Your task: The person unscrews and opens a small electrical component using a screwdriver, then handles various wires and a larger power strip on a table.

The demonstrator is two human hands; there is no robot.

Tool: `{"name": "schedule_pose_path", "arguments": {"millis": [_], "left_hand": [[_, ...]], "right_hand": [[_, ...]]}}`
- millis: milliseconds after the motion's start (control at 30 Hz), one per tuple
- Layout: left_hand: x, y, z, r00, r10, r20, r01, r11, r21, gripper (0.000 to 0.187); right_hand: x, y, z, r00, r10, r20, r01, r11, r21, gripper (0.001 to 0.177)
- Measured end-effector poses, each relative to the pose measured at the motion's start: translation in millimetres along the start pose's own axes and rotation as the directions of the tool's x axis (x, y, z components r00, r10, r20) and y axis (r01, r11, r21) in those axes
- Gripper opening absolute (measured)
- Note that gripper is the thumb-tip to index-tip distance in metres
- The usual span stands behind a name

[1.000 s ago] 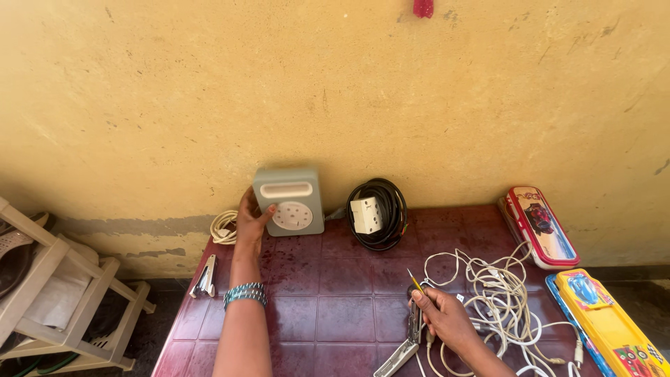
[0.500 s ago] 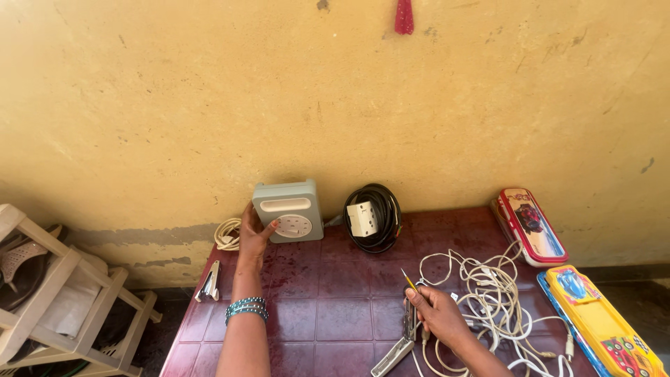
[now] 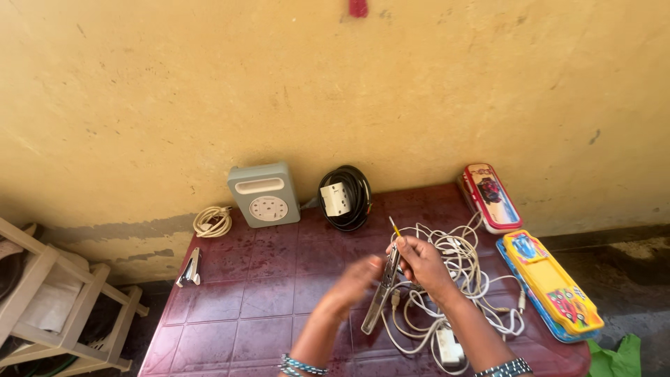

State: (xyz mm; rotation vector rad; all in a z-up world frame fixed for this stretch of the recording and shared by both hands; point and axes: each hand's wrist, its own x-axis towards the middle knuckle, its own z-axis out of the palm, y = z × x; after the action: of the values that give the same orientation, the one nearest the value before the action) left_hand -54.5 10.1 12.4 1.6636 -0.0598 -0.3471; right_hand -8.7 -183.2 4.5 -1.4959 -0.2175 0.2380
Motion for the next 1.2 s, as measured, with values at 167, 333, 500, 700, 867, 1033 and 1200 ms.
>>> {"name": "schedule_pose_path", "arguments": {"millis": [167, 333, 500, 700, 867, 1033, 1200], "left_hand": [[-1, -24, 37, 0.947, 0.031, 0.321, 0.153, 0.832, -0.533, 0.055], [6, -33, 40, 0.982, 0.017, 0.186, 0.120, 0.703, -0.701, 0.051], [11, 9, 4, 0.989, 0.014, -0.147, -0.118, 0.674, -0.729, 0.043], [15, 38, -14, 0.957, 0.261, -0.126, -0.247, 0.506, -0.827, 0.029], [13, 20, -14, 0.939, 0.267, -0.216, -0.325, 0.491, -0.808, 0.027], [4, 13, -26, 0.916, 0.281, -0.286, -0.394, 0.499, -0.772, 0.029], [-5, 20, -20, 0.919, 0.285, -0.274, -0.389, 0.526, -0.756, 0.029]], "right_hand": [[-1, -2, -17, 1.000, 0.030, -0.003, -0.029, 0.985, 0.170, 0.042], [-3, -6, -22, 0.954, -0.215, -0.207, -0.035, 0.607, -0.794, 0.038], [-25, -36, -12, 0.945, -0.249, -0.213, 0.011, 0.673, -0.740, 0.042], [-63, -95, 23, 0.824, -0.555, -0.111, 0.322, 0.622, -0.714, 0.035], [-74, -100, 38, 0.697, -0.713, 0.078, 0.509, 0.414, -0.755, 0.038], [-77, -97, 45, 0.715, -0.678, 0.171, 0.571, 0.425, -0.702, 0.035], [-74, -87, 55, 0.683, -0.694, 0.228, 0.580, 0.326, -0.746, 0.032]]}}
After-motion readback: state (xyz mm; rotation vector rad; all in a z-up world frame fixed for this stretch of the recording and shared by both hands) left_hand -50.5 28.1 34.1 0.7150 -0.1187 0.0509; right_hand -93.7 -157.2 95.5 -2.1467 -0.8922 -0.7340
